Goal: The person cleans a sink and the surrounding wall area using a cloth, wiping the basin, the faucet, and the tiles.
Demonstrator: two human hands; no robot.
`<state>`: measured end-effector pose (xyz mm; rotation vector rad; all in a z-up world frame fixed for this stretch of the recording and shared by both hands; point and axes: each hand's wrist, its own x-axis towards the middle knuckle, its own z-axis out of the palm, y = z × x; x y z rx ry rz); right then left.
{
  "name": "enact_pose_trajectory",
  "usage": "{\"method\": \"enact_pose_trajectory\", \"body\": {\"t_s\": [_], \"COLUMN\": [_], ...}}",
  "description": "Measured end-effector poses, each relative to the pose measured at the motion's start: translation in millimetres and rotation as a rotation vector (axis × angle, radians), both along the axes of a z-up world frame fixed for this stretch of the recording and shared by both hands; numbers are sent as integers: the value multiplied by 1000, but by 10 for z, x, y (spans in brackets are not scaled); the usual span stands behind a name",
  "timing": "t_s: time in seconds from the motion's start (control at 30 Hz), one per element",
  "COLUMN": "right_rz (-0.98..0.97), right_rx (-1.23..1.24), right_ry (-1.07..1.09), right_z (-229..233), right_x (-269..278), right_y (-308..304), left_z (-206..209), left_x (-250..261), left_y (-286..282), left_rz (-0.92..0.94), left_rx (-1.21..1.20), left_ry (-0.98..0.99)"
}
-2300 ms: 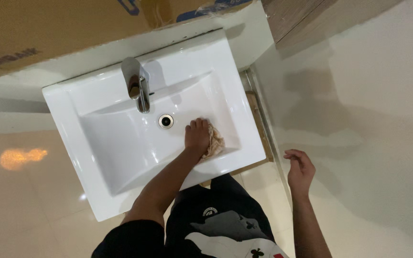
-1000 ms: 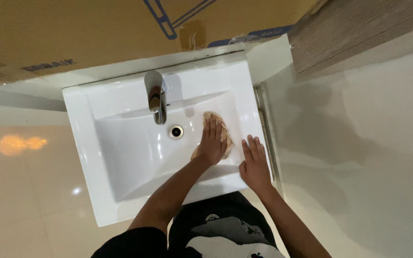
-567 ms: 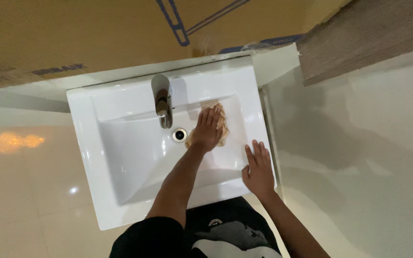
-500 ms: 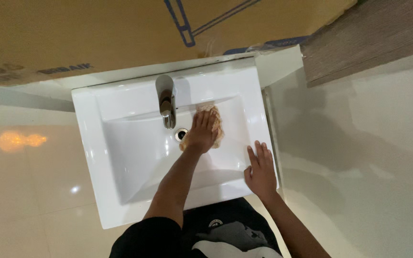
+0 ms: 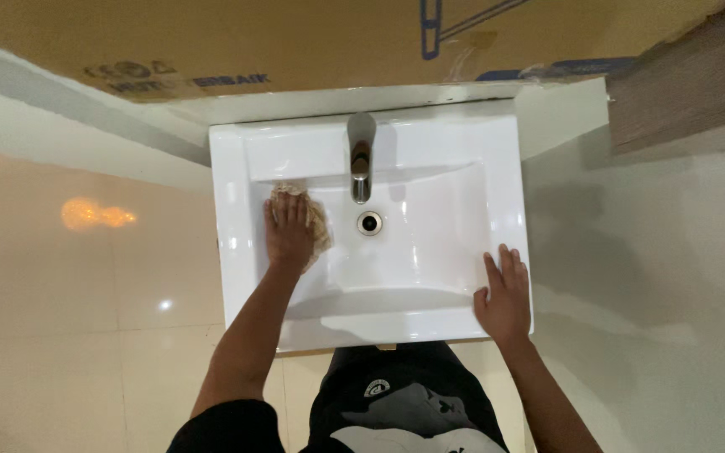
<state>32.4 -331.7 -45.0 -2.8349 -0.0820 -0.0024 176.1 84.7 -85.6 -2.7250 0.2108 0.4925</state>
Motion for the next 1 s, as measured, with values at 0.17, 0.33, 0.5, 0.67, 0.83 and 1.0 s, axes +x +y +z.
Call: {"method": "enact_pose_trajectory", "body": {"t_s": [0.17, 0.33, 0.5, 0.67, 0.83, 1.0], "right_rz": [-11, -40, -37, -75, -69, -58], "right_rx": [4, 37, 42, 50, 32, 47], "right_ry": [-18, -27, -99, -103, -84, -110], "right_z": [-24, -19, -2, 1, 20, 19], "right_x": [-16, -39, -41, -37, -32, -35], "right_y": [13, 41, 90, 106, 94, 94], "left_z": [394, 394, 365, 380, 462, 398], "left_x": [-43, 440, 756, 873, 916, 913], "left_y": [446, 778, 654, 166, -594, -508], "left_rz": [50, 139, 80, 13, -110, -214], "left_rx": [184, -43, -109, -473, -534, -535], "left_ry": [-92, -272, -245, -285, -232, -338]}}
